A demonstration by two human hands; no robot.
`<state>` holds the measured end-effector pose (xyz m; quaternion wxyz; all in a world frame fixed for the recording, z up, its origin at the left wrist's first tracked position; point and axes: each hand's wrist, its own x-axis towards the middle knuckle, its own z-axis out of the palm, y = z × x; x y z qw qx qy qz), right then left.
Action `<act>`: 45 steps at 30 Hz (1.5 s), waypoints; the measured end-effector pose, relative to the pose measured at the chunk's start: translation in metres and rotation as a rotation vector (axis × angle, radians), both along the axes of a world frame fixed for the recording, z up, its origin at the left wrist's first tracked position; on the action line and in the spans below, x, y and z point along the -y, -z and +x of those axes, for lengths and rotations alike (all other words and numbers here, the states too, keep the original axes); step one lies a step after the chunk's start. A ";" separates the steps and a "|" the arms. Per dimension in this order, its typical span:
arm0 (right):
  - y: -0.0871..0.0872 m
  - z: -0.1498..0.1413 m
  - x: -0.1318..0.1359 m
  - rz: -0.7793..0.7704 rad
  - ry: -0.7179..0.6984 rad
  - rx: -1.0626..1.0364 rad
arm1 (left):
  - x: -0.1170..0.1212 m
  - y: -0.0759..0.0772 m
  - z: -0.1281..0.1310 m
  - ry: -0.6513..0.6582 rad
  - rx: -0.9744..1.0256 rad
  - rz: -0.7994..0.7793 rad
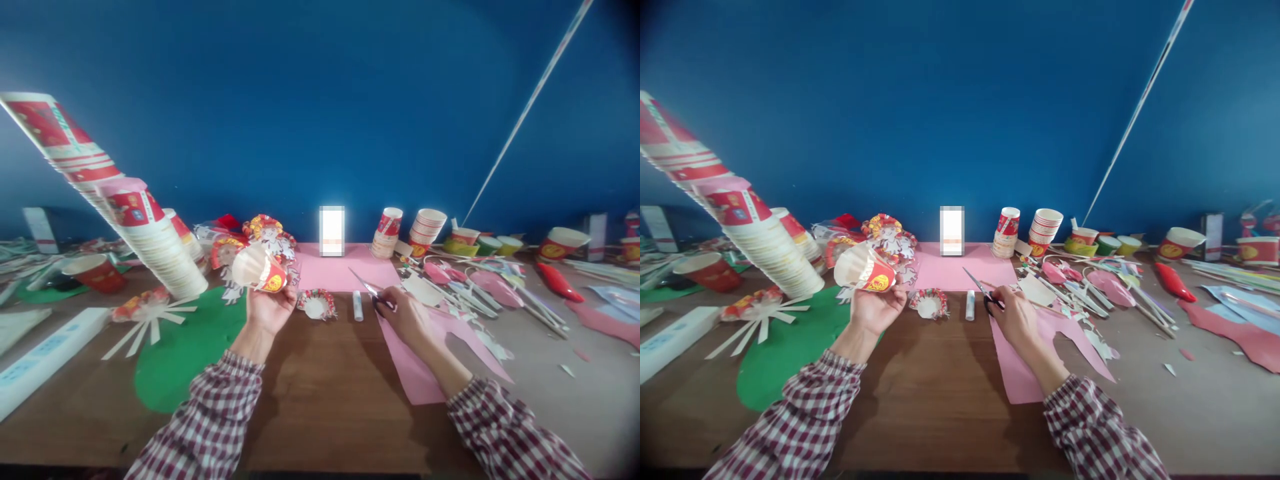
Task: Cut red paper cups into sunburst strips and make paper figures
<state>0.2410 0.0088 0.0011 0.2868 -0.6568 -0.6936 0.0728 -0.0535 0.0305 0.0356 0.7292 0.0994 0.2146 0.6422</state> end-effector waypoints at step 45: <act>-0.015 -0.030 0.024 0.065 -0.440 -0.605 | 0.031 0.021 0.053 0.198 -1.198 0.503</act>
